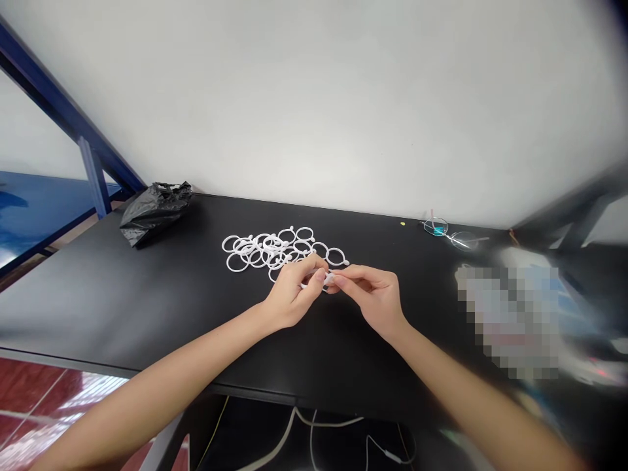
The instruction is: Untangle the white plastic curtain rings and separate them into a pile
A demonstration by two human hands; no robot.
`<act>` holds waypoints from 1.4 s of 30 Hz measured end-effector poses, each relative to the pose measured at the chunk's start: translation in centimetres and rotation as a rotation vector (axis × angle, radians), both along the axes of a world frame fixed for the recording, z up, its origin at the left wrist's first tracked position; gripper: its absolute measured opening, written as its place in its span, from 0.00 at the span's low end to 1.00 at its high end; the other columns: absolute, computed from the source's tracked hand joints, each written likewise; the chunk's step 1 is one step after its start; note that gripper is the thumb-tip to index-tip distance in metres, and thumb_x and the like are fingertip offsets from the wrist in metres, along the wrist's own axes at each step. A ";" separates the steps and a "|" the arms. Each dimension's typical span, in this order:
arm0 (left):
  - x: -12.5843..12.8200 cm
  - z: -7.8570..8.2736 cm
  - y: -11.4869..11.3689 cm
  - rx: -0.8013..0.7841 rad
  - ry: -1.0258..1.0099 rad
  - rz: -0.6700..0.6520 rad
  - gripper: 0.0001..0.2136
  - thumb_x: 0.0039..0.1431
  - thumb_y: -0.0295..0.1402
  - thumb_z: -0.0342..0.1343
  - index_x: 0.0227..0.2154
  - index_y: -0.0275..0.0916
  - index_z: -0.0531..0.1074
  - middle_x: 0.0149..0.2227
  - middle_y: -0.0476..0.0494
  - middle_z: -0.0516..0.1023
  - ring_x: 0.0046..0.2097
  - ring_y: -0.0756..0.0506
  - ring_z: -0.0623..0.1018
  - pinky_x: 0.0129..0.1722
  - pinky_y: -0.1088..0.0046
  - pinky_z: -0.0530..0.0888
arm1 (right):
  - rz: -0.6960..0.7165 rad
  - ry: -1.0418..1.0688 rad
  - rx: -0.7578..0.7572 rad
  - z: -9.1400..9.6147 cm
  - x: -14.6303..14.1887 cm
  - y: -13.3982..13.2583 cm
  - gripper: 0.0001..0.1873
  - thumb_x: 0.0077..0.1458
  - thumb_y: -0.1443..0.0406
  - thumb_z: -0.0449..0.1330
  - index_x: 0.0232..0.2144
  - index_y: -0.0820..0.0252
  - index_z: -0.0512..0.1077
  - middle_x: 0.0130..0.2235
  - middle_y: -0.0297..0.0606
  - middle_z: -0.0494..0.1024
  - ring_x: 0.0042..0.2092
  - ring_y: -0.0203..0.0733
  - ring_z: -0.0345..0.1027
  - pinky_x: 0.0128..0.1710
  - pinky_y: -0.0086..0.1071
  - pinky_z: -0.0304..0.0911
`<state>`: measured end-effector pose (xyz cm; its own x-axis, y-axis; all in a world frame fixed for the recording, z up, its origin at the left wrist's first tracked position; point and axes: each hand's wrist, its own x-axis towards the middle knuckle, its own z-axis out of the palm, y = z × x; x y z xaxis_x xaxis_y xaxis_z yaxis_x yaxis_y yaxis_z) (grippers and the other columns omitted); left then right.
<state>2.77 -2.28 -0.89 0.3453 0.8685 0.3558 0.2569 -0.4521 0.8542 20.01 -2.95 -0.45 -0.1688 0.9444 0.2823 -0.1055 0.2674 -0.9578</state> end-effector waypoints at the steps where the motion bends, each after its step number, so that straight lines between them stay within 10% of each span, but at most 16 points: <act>1: 0.0 0.0 0.0 -0.003 -0.002 -0.001 0.17 0.68 0.45 0.40 0.30 0.38 0.64 0.20 0.54 0.64 0.21 0.52 0.65 0.24 0.75 0.62 | 0.000 -0.001 0.005 0.0 0.0 0.0 0.03 0.51 0.62 0.68 0.31 0.53 0.82 0.30 0.34 0.84 0.29 0.41 0.79 0.33 0.36 0.80; 14: -0.3 -0.2 0.8 0.063 0.119 0.000 0.13 0.67 0.43 0.47 0.40 0.38 0.67 0.33 0.46 0.73 0.32 0.48 0.72 0.31 0.73 0.69 | 0.004 -0.078 0.041 -0.7 0.5 0.9 0.05 0.52 0.63 0.68 0.34 0.55 0.80 0.33 0.35 0.83 0.35 0.43 0.80 0.40 0.37 0.79; 22: -3.7 0.2 4.8 0.324 0.288 0.505 0.14 0.67 0.41 0.49 0.48 0.39 0.69 0.52 0.37 0.71 0.56 0.39 0.69 0.57 0.57 0.66 | -0.226 -0.556 0.268 -2.4 2.3 3.4 0.08 0.58 0.60 0.61 0.34 0.57 0.77 0.36 0.40 0.82 0.39 0.46 0.76 0.43 0.43 0.73; 28: -8.7 -1.9 7.4 -0.026 0.732 0.683 0.29 0.63 0.53 0.46 0.59 0.38 0.64 0.65 0.28 0.58 0.67 0.25 0.53 0.61 0.38 0.53 | -0.221 -0.848 0.109 -3.1 1.0 3.1 0.34 0.55 0.47 0.59 0.59 0.58 0.65 0.65 0.51 0.62 0.65 0.58 0.55 0.62 0.53 0.57; 34: -10.8 -3.1 7.8 0.008 0.724 0.323 0.30 0.65 0.54 0.42 0.65 0.44 0.57 0.66 0.37 0.60 0.66 0.35 0.60 0.63 0.49 0.57 | 0.009 -1.137 0.029 -2.6 -1.9 4.0 0.54 0.49 0.37 0.57 0.69 0.55 0.46 0.72 0.48 0.41 0.71 0.61 0.34 0.67 0.56 0.41; 42: -7.1 -2.7 7.3 0.136 0.647 0.045 0.27 0.62 0.53 0.49 0.59 0.45 0.67 0.64 0.40 0.66 0.64 0.37 0.65 0.63 0.54 0.60 | 0.131 -1.113 0.152 -2.7 -2.0 5.6 0.45 0.52 0.39 0.57 0.64 0.55 0.61 0.69 0.48 0.53 0.70 0.60 0.41 0.67 0.55 0.42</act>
